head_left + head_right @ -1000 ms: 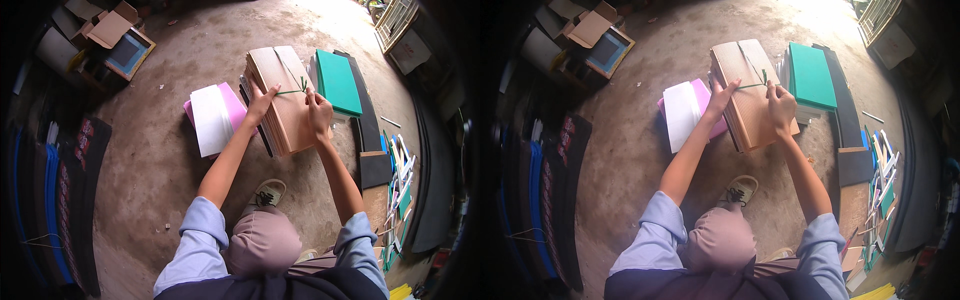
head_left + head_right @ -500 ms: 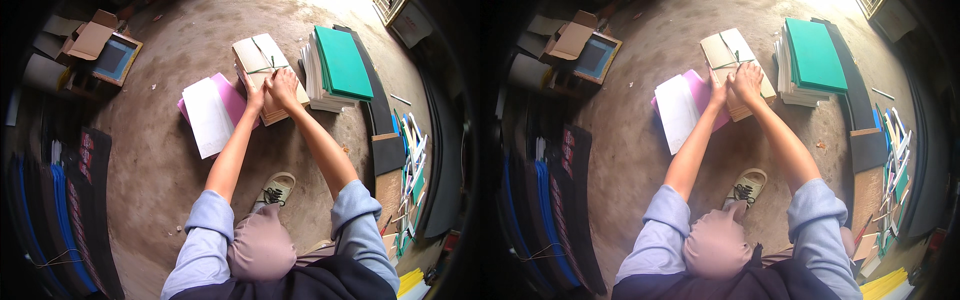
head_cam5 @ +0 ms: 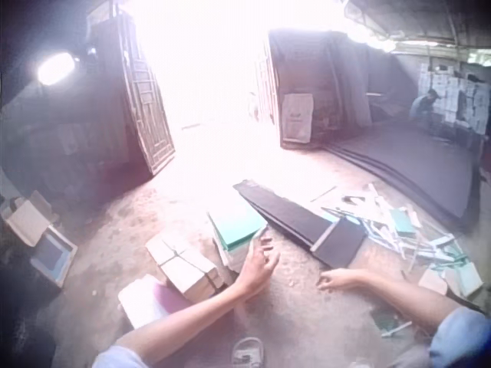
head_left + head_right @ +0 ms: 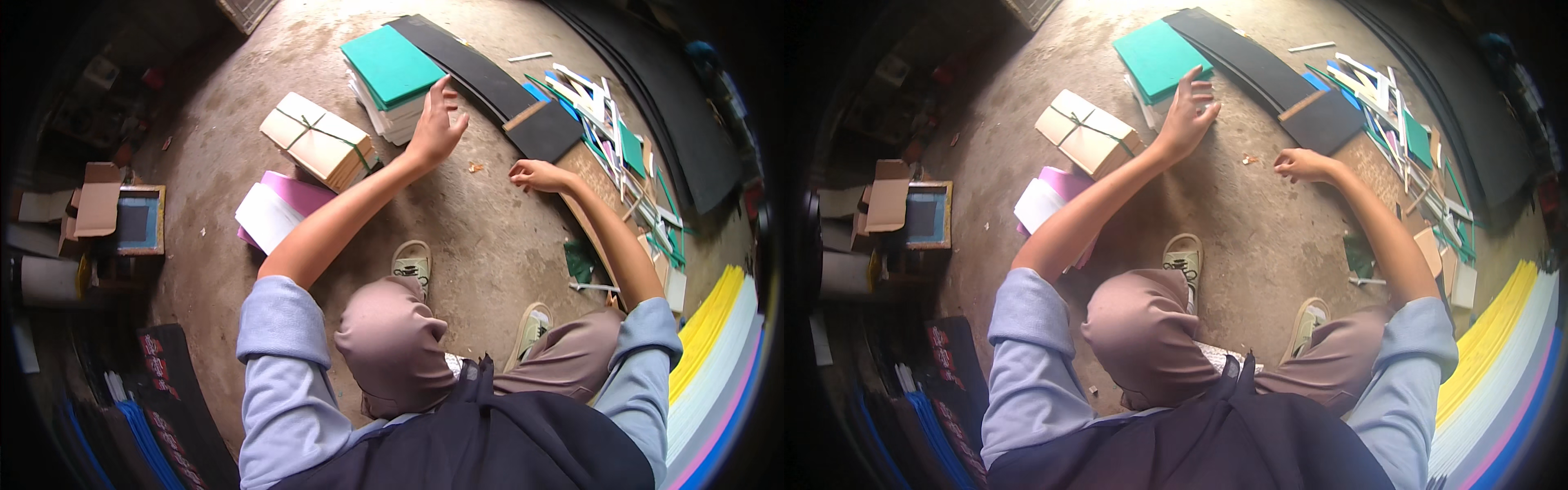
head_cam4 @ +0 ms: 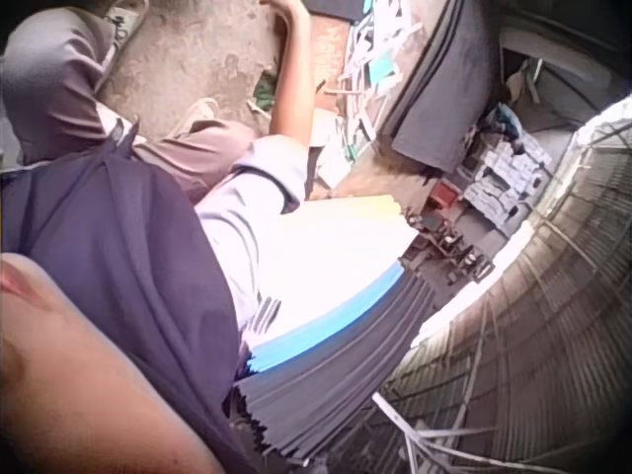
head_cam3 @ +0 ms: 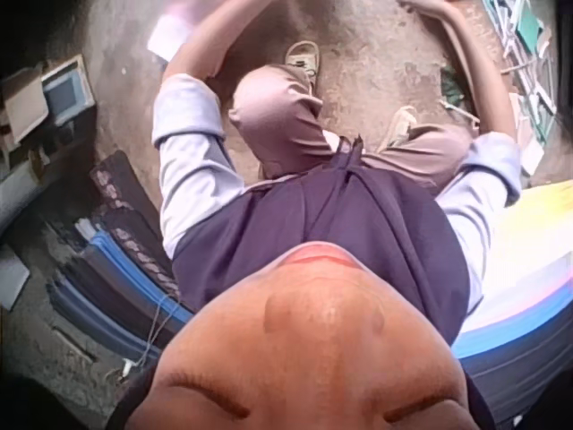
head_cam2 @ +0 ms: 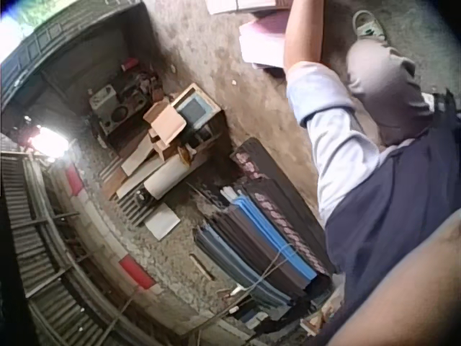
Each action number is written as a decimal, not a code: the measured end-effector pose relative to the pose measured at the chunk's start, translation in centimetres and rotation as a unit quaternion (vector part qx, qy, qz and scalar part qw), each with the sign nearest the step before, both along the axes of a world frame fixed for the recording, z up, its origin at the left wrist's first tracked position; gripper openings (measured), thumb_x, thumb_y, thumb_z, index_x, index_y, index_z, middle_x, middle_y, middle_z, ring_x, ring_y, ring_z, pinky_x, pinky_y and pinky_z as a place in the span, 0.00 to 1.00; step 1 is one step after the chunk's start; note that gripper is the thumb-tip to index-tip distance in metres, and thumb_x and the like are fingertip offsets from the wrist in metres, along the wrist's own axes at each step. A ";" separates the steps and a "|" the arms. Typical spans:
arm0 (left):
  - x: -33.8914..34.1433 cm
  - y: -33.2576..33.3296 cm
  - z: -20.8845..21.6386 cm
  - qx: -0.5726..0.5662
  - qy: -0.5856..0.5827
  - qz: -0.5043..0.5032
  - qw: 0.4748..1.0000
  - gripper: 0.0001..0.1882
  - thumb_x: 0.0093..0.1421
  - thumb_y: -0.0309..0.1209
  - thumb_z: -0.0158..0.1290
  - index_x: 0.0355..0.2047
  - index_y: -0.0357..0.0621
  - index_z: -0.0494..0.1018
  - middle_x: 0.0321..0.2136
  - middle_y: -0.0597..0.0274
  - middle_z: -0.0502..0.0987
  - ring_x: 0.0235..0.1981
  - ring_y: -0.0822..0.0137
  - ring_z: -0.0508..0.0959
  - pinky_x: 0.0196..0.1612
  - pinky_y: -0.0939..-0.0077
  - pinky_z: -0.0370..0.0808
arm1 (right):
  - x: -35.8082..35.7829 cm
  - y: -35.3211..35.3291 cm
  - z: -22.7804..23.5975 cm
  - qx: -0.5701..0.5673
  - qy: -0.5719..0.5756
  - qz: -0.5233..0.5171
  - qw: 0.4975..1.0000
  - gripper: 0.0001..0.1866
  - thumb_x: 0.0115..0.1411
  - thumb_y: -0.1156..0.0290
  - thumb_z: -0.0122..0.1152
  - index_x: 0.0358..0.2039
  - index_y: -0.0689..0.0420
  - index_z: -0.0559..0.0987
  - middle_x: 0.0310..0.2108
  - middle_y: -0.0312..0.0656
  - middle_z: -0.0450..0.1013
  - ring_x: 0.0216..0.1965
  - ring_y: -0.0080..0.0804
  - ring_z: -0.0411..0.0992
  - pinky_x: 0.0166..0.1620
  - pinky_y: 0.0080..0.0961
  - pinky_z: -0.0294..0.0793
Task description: The person assembles stacks of white paper sheets between green and black covers, then wraps and ties each stack with green plastic strapping. The person uses scissors to cut the strapping and secures the bundles with knots.
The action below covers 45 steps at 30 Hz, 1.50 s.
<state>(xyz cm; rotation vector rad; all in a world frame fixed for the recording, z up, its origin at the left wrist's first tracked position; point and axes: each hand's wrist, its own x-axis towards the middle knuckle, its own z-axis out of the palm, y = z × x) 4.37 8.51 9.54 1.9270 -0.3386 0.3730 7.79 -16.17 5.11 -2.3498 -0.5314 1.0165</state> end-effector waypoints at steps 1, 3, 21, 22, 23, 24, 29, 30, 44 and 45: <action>1.5 -1.7 0.9 0.065 -0.023 -0.023 0.997 0.29 0.53 0.29 0.50 0.54 0.38 0.52 0.42 0.47 0.66 0.43 0.58 0.70 0.46 0.69 0.68 | -1.0 -4.3 0.2 -0.023 -0.055 -0.061 0.996 0.17 0.58 0.64 0.49 0.42 0.64 0.69 0.33 0.43 0.71 0.31 0.28 0.71 0.35 0.23 0.72; 3.7 -6.2 2.1 0.215 -0.081 -0.148 0.962 0.19 0.54 0.33 0.48 0.47 0.41 0.64 0.39 0.51 0.71 0.40 0.57 0.72 0.45 0.69 0.68 | -3.0 -16.0 -1.0 -0.060 -0.179 -0.167 0.968 0.16 0.57 0.66 0.49 0.41 0.64 0.70 0.31 0.42 0.71 0.30 0.26 0.70 0.32 0.22 0.71; -2.8 -37.9 -14.8 0.646 -0.009 -0.449 0.618 0.19 0.51 0.37 0.50 0.44 0.49 0.69 0.39 0.56 0.73 0.43 0.57 0.73 0.44 0.62 0.70 | -38.1 -33.7 -13.5 -0.128 -0.083 -0.525 0.837 0.10 0.54 0.70 0.52 0.34 0.63 0.72 0.27 0.45 0.72 0.31 0.38 0.71 0.37 0.28 0.69; -3.5 -39.3 -15.7 0.637 -0.013 -0.469 0.611 0.18 0.52 0.38 0.49 0.44 0.49 0.68 0.40 0.56 0.73 0.43 0.57 0.73 0.44 0.62 0.70 | -38.2 -34.3 -13.9 -0.123 -0.072 -0.529 0.837 0.11 0.53 0.69 0.52 0.34 0.64 0.72 0.28 0.46 0.72 0.33 0.40 0.71 0.40 0.29 0.69; -4.0 -40.2 -16.6 0.603 0.001 -0.497 0.623 0.18 0.53 0.38 0.48 0.45 0.49 0.68 0.40 0.56 0.73 0.43 0.57 0.73 0.44 0.63 0.70 | -37.9 -34.8 -14.7 -0.136 -0.070 -0.541 0.827 0.12 0.53 0.68 0.53 0.35 0.62 0.72 0.32 0.47 0.70 0.37 0.42 0.69 0.43 0.31 0.67; -4.4 -41.2 -17.4 0.564 0.016 -0.525 0.638 0.18 0.53 0.38 0.48 0.45 0.49 0.68 0.40 0.56 0.73 0.43 0.57 0.73 0.44 0.63 0.70 | -38.1 -35.9 -15.9 -0.154 -0.071 -0.552 0.817 0.13 0.53 0.66 0.54 0.35 0.61 0.73 0.36 0.49 0.69 0.41 0.43 0.67 0.46 0.32 0.65; -5.0 -44.6 -19.4 0.435 0.014 -0.554 0.709 0.15 0.55 0.34 0.46 0.43 0.49 0.68 0.38 0.54 0.73 0.39 0.55 0.74 0.43 0.64 0.70 | -35.2 -40.4 -21.9 -0.246 -0.162 -0.696 0.655 0.20 0.52 0.59 0.57 0.40 0.59 0.71 0.50 0.48 0.58 0.51 0.47 0.58 0.52 0.37 0.59; -4.1 -44.5 -20.2 0.426 0.017 -0.551 0.718 0.14 0.55 0.33 0.45 0.43 0.49 0.69 0.38 0.55 0.73 0.39 0.55 0.74 0.43 0.64 0.70 | -33.1 -40.6 -22.3 -0.241 -0.164 -0.714 0.637 0.21 0.51 0.58 0.57 0.41 0.58 0.71 0.51 0.48 0.56 0.52 0.47 0.56 0.52 0.38 0.59; -7.1 -47.8 -14.2 -0.042 0.270 -0.610 0.744 0.17 0.64 0.35 0.35 0.48 0.39 0.64 0.43 0.57 0.70 0.48 0.67 0.67 0.51 0.75 0.61 | -25.6 -34.8 -5.2 0.150 -0.081 -0.532 0.829 0.12 0.58 0.63 0.50 0.33 0.61 0.71 0.23 0.36 0.70 0.25 0.21 0.68 0.32 0.20 0.67; -8.2 -47.9 -12.1 -0.061 0.296 -0.650 0.697 0.19 0.65 0.36 0.33 0.50 0.36 0.62 0.45 0.56 0.68 0.50 0.69 0.64 0.53 0.76 0.59 | -26.2 -34.8 -4.6 0.182 -0.181 -0.521 0.814 0.13 0.58 0.62 0.50 0.34 0.61 0.71 0.23 0.38 0.70 0.25 0.24 0.67 0.33 0.23 0.66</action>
